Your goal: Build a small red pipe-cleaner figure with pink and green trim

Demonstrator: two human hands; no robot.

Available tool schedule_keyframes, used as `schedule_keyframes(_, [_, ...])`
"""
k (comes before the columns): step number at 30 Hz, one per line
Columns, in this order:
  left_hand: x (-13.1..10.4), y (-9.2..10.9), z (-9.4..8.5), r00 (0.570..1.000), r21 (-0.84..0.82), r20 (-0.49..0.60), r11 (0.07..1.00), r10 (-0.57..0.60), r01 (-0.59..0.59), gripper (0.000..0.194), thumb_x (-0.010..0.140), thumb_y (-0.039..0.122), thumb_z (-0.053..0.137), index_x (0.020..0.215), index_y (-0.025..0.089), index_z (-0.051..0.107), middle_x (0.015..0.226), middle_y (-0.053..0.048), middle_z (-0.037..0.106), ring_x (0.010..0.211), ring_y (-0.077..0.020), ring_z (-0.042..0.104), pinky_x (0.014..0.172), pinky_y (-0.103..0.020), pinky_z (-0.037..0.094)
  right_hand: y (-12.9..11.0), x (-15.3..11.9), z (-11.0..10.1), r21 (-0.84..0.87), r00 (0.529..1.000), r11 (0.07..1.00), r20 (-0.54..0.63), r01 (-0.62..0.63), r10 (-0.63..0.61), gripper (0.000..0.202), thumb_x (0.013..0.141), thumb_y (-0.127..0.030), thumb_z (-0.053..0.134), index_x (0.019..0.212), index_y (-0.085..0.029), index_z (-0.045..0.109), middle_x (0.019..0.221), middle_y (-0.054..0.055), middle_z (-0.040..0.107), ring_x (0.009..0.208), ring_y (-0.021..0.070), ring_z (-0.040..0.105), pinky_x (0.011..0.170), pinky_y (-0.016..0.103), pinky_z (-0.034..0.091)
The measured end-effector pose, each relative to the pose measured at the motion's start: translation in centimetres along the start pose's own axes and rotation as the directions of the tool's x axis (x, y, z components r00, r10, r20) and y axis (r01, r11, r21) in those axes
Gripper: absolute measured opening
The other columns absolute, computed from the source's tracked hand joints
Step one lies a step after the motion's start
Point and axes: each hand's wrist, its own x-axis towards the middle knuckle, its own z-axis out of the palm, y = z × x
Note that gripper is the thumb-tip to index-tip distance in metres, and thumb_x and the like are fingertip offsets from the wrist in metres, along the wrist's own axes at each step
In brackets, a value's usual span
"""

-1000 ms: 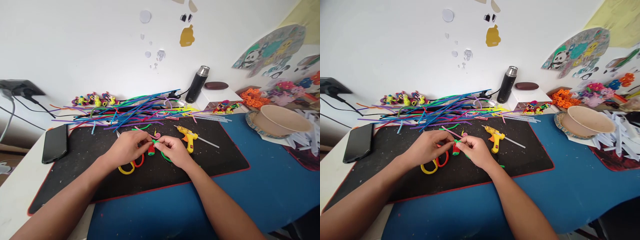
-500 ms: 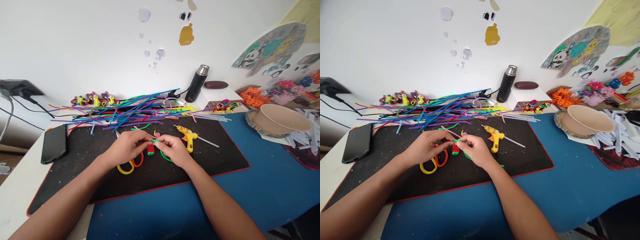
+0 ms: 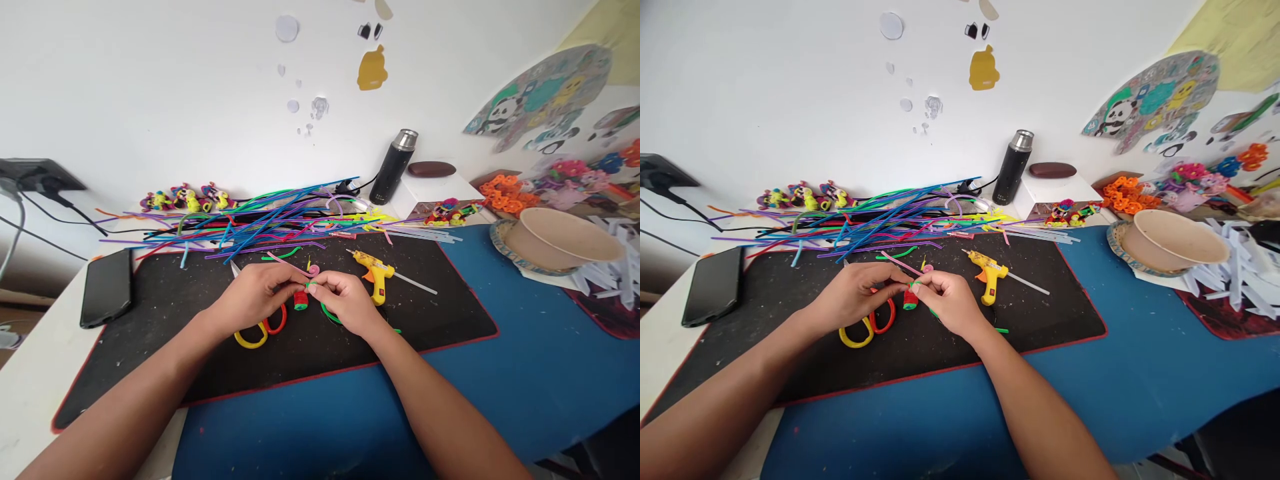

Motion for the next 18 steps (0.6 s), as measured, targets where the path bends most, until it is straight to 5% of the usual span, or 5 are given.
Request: schedule_keyframes(18, [-0.02,-0.39,0.12,0.999,0.046,0.025,0.999,0.02,-0.021,0.018,0.102,0.023,0.058,0.102,0.023,0.076,0.092,0.0,0.082,0.082,-0.0156,0.077,0.075,-0.021,0.056,-0.02,0.03,0.03,-0.032,0.999,0.999,-0.018,-0.027,0.027,0.026,0.091,-0.042,0.069,0.083,-0.017,0.072,0.057,-0.006,0.041,0.051,0.0095,0.031,0.049,0.025,0.024])
